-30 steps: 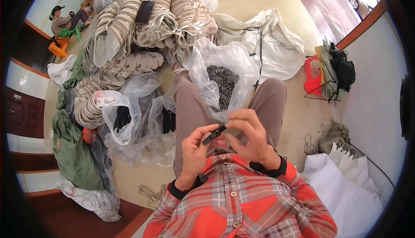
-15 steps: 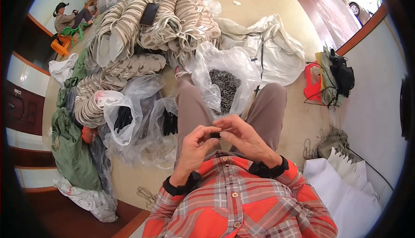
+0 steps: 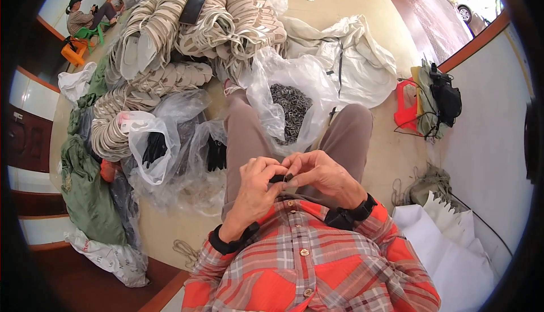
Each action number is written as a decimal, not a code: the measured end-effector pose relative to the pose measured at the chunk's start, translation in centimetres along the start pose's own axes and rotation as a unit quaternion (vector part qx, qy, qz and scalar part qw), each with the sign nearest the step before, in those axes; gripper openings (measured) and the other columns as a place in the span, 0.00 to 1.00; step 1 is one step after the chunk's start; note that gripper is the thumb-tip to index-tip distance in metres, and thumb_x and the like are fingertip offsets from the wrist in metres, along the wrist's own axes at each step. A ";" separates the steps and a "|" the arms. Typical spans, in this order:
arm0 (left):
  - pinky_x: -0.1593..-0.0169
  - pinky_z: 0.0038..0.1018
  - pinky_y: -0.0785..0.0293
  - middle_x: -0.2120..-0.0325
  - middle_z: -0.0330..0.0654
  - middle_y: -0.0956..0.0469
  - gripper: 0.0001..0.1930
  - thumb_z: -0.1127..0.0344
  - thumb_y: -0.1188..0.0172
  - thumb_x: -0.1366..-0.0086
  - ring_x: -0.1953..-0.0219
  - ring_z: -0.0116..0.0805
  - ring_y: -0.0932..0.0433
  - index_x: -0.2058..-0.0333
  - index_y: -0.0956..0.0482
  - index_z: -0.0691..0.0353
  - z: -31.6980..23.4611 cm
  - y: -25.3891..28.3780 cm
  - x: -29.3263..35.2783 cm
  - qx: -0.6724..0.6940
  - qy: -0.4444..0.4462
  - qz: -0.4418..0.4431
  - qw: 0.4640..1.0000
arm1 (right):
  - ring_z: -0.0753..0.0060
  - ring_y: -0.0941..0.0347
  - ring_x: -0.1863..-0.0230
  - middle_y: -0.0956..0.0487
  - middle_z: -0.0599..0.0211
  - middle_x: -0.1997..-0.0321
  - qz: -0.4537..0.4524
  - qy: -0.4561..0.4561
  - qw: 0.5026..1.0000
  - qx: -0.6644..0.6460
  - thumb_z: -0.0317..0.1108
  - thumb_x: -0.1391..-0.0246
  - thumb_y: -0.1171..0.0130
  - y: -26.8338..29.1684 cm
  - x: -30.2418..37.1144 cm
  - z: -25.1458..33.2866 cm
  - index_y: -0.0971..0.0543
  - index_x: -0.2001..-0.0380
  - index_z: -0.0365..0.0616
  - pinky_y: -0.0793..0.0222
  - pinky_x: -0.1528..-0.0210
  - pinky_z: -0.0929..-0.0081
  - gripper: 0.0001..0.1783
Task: Assembling black plastic buckles or fasteners onto shoe components while sitting in a factory setting.
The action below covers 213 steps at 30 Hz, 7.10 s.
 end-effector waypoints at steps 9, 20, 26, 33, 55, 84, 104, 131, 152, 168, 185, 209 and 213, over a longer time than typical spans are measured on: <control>0.60 0.32 0.37 0.70 0.43 0.27 0.12 0.72 0.39 0.52 0.65 0.40 0.29 0.66 0.26 0.63 -0.5 -0.7 -0.1 -0.003 0.017 0.059 0.998 | 0.83 0.33 0.65 0.30 0.74 0.65 -0.048 -0.003 0.996 0.072 0.28 0.53 0.40 0.6 0.9 -0.1 0.25 0.75 0.39 0.38 0.62 0.84 0.05; 0.65 0.34 0.32 0.72 0.46 0.26 0.12 0.74 0.39 0.52 0.68 0.45 0.28 0.66 0.26 0.65 -0.5 -1.5 0.2 0.058 0.015 0.024 0.998 | 0.83 0.32 0.69 0.27 0.73 0.68 -0.059 -0.023 0.998 0.022 0.23 0.57 0.42 1.8 0.7 -1.3 0.28 0.70 0.38 0.37 0.66 0.86 0.08; 0.65 0.33 0.32 0.71 0.45 0.26 0.12 0.75 0.39 0.52 0.68 0.44 0.27 0.66 0.25 0.65 -0.4 -1.5 0.4 0.078 0.016 0.019 0.997 | 0.81 0.30 0.68 0.27 0.70 0.69 -0.076 -0.011 0.996 0.046 0.22 0.57 0.42 1.9 0.9 -1.0 0.27 0.68 0.36 0.35 0.66 0.85 0.10; 0.65 0.33 0.32 0.72 0.45 0.26 0.12 0.75 0.39 0.52 0.68 0.44 0.28 0.66 0.25 0.65 -0.5 -1.5 0.5 0.094 0.014 0.019 0.995 | 0.82 0.30 0.68 0.26 0.69 0.70 -0.069 -0.011 0.994 0.088 0.27 0.56 0.39 1.4 1.2 -0.5 0.28 0.67 0.36 0.35 0.66 0.86 0.12; 0.58 0.22 0.26 0.61 0.44 0.29 0.23 0.83 0.44 0.48 0.62 0.29 0.26 0.53 0.37 0.65 5.4 -3.5 3.2 0.506 0.274 0.026 0.818 | 0.79 0.33 0.72 0.30 0.70 0.74 -0.100 0.072 0.923 0.364 0.29 0.53 0.40 -0.1 0.2 0.2 0.33 0.63 0.37 0.36 0.69 0.79 0.16; 0.71 0.25 0.26 0.74 0.42 0.23 0.07 0.66 0.47 0.39 0.75 0.31 0.23 0.67 0.27 0.63 30.0 2.8 9.0 0.506 0.392 -0.321 0.698 | 0.72 0.27 0.56 0.24 0.59 0.62 0.011 -0.013 0.914 0.406 0.23 0.47 0.48 -5.0 -10.4 -7.6 0.32 0.59 0.35 0.31 0.54 0.77 0.11; 0.57 0.41 0.33 0.67 0.55 0.27 0.10 0.74 0.50 0.46 0.61 0.55 0.29 0.64 0.30 0.69 44.4 3.4 5.8 -0.162 0.306 -0.392 0.852 | 0.75 0.26 0.70 0.22 0.62 0.72 -0.159 -0.216 0.907 0.324 0.26 0.49 0.48 2.2 -11.3 -8.0 0.26 0.67 0.31 0.31 0.65 0.80 0.08; 0.73 0.39 0.31 0.77 0.47 0.24 0.08 0.63 0.49 0.44 0.74 0.46 0.25 0.76 0.25 0.58 21.0 20.0 13.6 -0.356 0.213 -0.152 0.897 | 0.56 0.30 0.71 0.25 0.58 0.71 -0.048 0.229 0.775 0.587 0.26 0.47 0.51 -9.6 -7.3 0.6 0.28 0.63 0.36 0.34 0.68 0.69 0.08; 0.61 0.39 0.30 0.66 0.54 0.30 0.15 0.73 0.44 0.48 0.66 0.54 0.27 0.59 0.30 0.64 20.9 -16.2 -16.4 -0.174 -0.032 0.111 0.978 | 0.80 0.37 0.76 0.29 0.70 0.79 -0.342 0.022 0.902 0.261 0.41 0.42 0.52 11.5 6.1 -2.1 0.26 0.62 0.34 0.39 0.73 0.78 0.18; 0.75 0.31 0.27 0.77 0.49 0.26 0.06 0.76 0.46 0.49 0.78 0.36 0.23 0.70 0.30 0.68 21.4 -14.6 -13.7 0.165 0.200 0.048 0.965 | 0.88 0.42 0.85 0.32 0.79 0.82 -0.286 0.097 0.938 0.170 0.35 0.44 0.48 7.9 5.9 -1.5 0.29 0.56 0.44 0.47 0.85 0.88 0.14; 0.65 0.21 0.24 0.68 0.44 0.23 0.14 0.73 0.45 0.40 0.69 0.30 0.22 0.55 0.28 0.68 7.5 0.1 -3.9 0.598 0.206 -0.075 0.771 | 0.83 0.31 0.79 0.26 0.69 0.76 -0.211 0.119 0.960 0.144 0.31 0.45 0.48 3.0 -0.4 3.8 0.29 0.58 0.35 0.38 0.80 0.87 0.13; 0.68 0.19 0.26 0.75 0.38 0.26 0.15 0.77 0.42 0.44 0.73 0.27 0.24 0.57 0.26 0.70 6.4 -3.5 -0.5 0.521 0.213 0.085 0.822 | 0.87 0.35 0.78 0.26 0.73 0.76 -0.051 0.018 0.981 0.184 0.29 0.44 0.50 1.9 0.2 -0.3 0.27 0.62 0.37 0.38 0.76 0.87 0.09; 0.68 0.22 0.26 0.74 0.39 0.26 0.15 0.80 0.43 0.46 0.74 0.29 0.24 0.57 0.25 0.71 4.9 -2.0 -0.7 0.441 0.214 0.071 0.869 | 0.87 0.36 0.79 0.26 0.73 0.76 -0.013 -0.007 0.985 0.173 0.28 0.44 0.50 1.9 0.3 0.2 0.27 0.62 0.37 0.39 0.76 0.87 0.08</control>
Point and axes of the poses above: each hand's wrist, its own x-axis away from the middle knuckle, its own y-axis out of the back of the hand, z = x × y, the point moved 9 cm from there along -x, towards the middle knuckle
